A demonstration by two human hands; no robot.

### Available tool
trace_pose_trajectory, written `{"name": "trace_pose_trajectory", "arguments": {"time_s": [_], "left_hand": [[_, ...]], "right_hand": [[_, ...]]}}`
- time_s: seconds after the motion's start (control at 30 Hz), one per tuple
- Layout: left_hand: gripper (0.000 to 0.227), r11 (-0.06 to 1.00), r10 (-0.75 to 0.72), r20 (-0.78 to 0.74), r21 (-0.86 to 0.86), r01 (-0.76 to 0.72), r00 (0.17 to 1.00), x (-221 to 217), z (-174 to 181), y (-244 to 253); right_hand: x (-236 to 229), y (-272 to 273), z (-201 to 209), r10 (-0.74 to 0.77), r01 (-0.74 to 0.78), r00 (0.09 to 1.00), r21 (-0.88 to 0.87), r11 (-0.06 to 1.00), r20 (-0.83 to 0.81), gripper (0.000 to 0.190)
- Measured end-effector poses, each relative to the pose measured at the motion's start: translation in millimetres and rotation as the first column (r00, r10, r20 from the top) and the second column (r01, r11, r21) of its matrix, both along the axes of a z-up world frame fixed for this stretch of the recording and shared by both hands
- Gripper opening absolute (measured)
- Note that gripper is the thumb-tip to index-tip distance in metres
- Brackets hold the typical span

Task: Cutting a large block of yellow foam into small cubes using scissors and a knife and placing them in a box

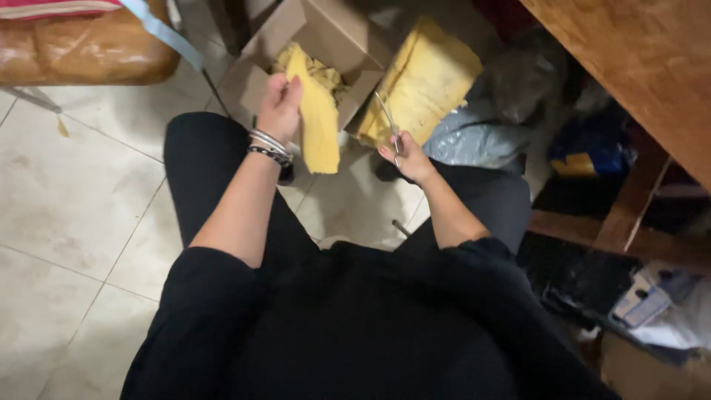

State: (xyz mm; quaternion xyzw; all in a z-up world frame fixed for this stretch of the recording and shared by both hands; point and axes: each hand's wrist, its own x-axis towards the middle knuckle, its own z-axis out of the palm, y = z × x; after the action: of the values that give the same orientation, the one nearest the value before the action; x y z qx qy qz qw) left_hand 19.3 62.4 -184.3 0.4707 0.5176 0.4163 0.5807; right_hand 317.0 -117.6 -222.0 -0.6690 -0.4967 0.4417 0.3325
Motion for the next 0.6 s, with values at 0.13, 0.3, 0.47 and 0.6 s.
{"name": "trace_pose_trajectory", "arguments": {"time_s": [0.13, 0.3, 0.47, 0.6], "left_hand": [[0.021, 0.989, 0.041, 0.121, 0.134, -0.058, 0.992, -7, -20, 3], [0.019, 0.991, -0.068, 0.106, -0.108, 0.079, 0.992, -22, 71, -17], [0.02, 0.99, -0.061, 0.12, -0.122, 0.076, 0.991, -23, 65, -16], [0.021, 0.994, -0.061, -0.038, -0.091, 0.057, 0.997, -26, 58, -11]], "right_hand": [[22, 13, 86, 0.038, -0.047, 0.998, -0.19, 0.981, -0.049, 0.026], [74, -9, 212, 0.331, -0.227, 0.921, -0.408, 0.884, 0.206, 0.036], [124, -65, 174, 0.231, 0.136, 0.754, -0.491, 0.86, 0.614, 0.068], [35, -45, 208, 0.453, -0.293, 0.87, -0.535, 0.793, 0.194, 0.053]]}}
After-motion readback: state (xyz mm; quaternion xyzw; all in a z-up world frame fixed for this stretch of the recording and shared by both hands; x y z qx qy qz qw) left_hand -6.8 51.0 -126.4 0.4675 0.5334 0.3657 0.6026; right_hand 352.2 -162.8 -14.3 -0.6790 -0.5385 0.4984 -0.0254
